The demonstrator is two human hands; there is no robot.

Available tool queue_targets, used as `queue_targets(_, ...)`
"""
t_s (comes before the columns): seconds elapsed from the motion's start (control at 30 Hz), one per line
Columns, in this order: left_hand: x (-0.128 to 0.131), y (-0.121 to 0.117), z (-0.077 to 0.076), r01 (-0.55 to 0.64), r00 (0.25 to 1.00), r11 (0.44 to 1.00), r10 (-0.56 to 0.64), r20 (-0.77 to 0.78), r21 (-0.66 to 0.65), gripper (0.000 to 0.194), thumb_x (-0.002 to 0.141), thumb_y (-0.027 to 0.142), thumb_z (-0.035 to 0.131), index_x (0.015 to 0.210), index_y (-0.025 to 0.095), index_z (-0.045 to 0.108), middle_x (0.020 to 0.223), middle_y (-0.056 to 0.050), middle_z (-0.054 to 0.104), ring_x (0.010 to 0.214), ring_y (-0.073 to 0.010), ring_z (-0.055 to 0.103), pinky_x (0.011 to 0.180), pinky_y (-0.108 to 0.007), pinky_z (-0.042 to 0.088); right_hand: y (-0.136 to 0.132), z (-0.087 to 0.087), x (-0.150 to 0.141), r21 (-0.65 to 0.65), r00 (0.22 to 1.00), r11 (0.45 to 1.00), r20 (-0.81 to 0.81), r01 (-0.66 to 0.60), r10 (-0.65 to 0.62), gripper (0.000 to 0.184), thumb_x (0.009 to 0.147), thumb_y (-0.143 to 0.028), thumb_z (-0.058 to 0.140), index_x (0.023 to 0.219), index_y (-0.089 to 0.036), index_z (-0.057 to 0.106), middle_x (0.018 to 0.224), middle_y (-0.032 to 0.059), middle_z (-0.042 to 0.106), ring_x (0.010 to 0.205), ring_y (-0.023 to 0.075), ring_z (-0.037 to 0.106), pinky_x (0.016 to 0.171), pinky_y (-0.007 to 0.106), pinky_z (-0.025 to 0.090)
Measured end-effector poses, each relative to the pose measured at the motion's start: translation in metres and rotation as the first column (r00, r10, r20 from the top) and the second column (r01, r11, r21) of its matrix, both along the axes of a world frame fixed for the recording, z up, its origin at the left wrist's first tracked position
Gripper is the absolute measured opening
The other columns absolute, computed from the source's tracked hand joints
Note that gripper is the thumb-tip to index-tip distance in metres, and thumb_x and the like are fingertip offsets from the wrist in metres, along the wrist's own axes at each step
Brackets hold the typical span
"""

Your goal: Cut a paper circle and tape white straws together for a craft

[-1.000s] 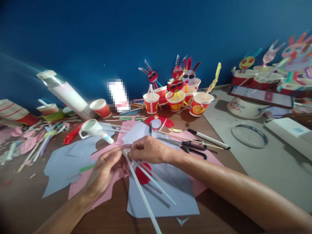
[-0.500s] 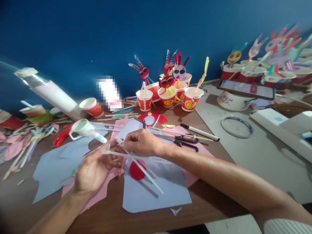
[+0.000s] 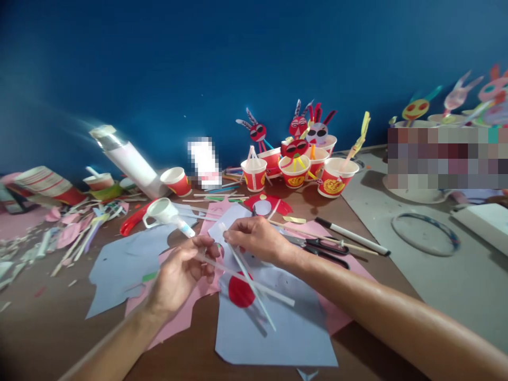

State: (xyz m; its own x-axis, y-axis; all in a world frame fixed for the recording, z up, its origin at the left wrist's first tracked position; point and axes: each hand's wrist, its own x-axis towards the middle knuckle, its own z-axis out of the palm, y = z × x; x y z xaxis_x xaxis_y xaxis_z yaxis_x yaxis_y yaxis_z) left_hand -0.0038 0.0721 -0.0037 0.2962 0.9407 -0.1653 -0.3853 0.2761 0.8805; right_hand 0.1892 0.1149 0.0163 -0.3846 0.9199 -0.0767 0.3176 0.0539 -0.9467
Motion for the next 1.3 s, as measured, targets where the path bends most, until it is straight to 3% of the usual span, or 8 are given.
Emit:
queue_targets(0.17,0.0009,0.0,0.0031,0.004,1.0,1.0,-0.004,-0.01,0.018,0.025,0.084,0.021,0.04,0.066,0.013,0.056,0.063,-0.002,0.054,0.049,-0.0103,0.05,0.049,-0.023,0.041,-0.001,0.0027,0.0007,-0.054,1.0,0.999,-0.014,-0.001,0.0,0.023,0.08,-0.032,0.056,0.064,-0.016,0.059,0.049,-0.0057,0.048,0.045,0.0056,0.038,0.044,0.019,0.028)
queue_targets(0.27,0.0022,-0.0003,0.0042,0.029,0.999,0.999,-0.03,0.025,0.022,0.027,0.085,0.023,0.04,0.06,0.015,0.048,0.053,0.001,0.045,0.046,-0.0091,0.042,0.049,-0.021,0.038,-0.0024,0.0017,0.0009,-0.073,0.999,0.997,-0.048,-0.029,0.026,0.023,0.081,-0.033,0.055,0.066,-0.016,0.059,0.051,-0.0059,0.048,0.046,0.0054,0.038,0.045,0.019,0.027)
queue_targets(0.53,0.0024,0.0004,0.0029,0.053,0.995,0.996,-0.046,0.088,-0.071,0.034,0.088,0.037,0.043,0.062,0.017,0.046,0.056,0.002,0.044,0.048,-0.0106,0.043,0.047,-0.023,0.038,-0.0043,0.0037,-0.0008,-0.108,0.996,0.993,-0.078,-0.038,0.03,0.023,0.08,-0.033,0.056,0.066,-0.015,0.059,0.05,-0.0064,0.048,0.046,0.0053,0.037,0.046,0.02,0.027)
queue_targets(0.77,0.0039,0.0035,0.0047,-0.017,0.998,0.995,0.011,-0.057,-0.101,0.018,0.084,0.029,0.052,0.087,0.014,0.062,0.051,0.004,0.043,0.043,-0.0064,0.036,0.044,-0.019,0.035,-0.0048,0.0002,-0.0024,-0.133,0.99,0.99,-0.134,-0.054,0.036,0.022,0.081,-0.034,0.057,0.069,-0.015,0.059,0.051,-0.0068,0.048,0.045,0.0052,0.038,0.045,0.02,0.027)
queue_targets(0.97,0.004,0.0061,0.0032,-0.078,0.997,0.99,0.074,-0.034,-0.12,0.026,0.085,0.035,0.055,0.071,0.014,0.059,0.048,0.005,0.04,0.041,-0.0051,0.034,0.04,-0.016,0.031,-0.0048,0.0021,-0.0024,-0.121,0.993,0.992,-0.117,-0.035,0.021,0.017,0.08,-0.031,0.058,0.072,-0.015,0.06,0.052,-0.0066,0.05,0.045,0.0048,0.039,0.045,0.02,0.028)
queue_targets(1.17,0.0041,0.0062,0.0063,-0.022,1.0,0.998,0.023,0.011,-0.065,0.04,0.085,0.038,0.054,0.053,0.016,0.044,0.05,0.004,0.038,0.045,-0.0073,0.035,0.044,-0.02,0.036,-0.0036,0.0002,-0.0015,-0.101,0.99,0.994,-0.138,-0.05,0.036,0.019,0.08,-0.03,0.059,0.068,-0.016,0.058,0.052,-0.0064,0.051,0.046,0.005,0.041,0.047,0.019,0.03)
queue_targets(1.3,0.003,0.007,0.0069,-0.008,1.0,0.999,0.008,-0.01,-0.04,0.039,0.086,0.039,0.051,0.055,0.017,0.042,0.053,0.003,0.039,0.046,-0.0088,0.037,0.045,-0.021,0.035,-0.0034,0.001,-0.0017,-0.084,0.991,0.995,-0.131,-0.052,0.04,0.018,0.08,-0.029,0.058,0.068,-0.016,0.057,0.052,-0.0066,0.051,0.046,0.0052,0.043,0.047,0.019,0.031)
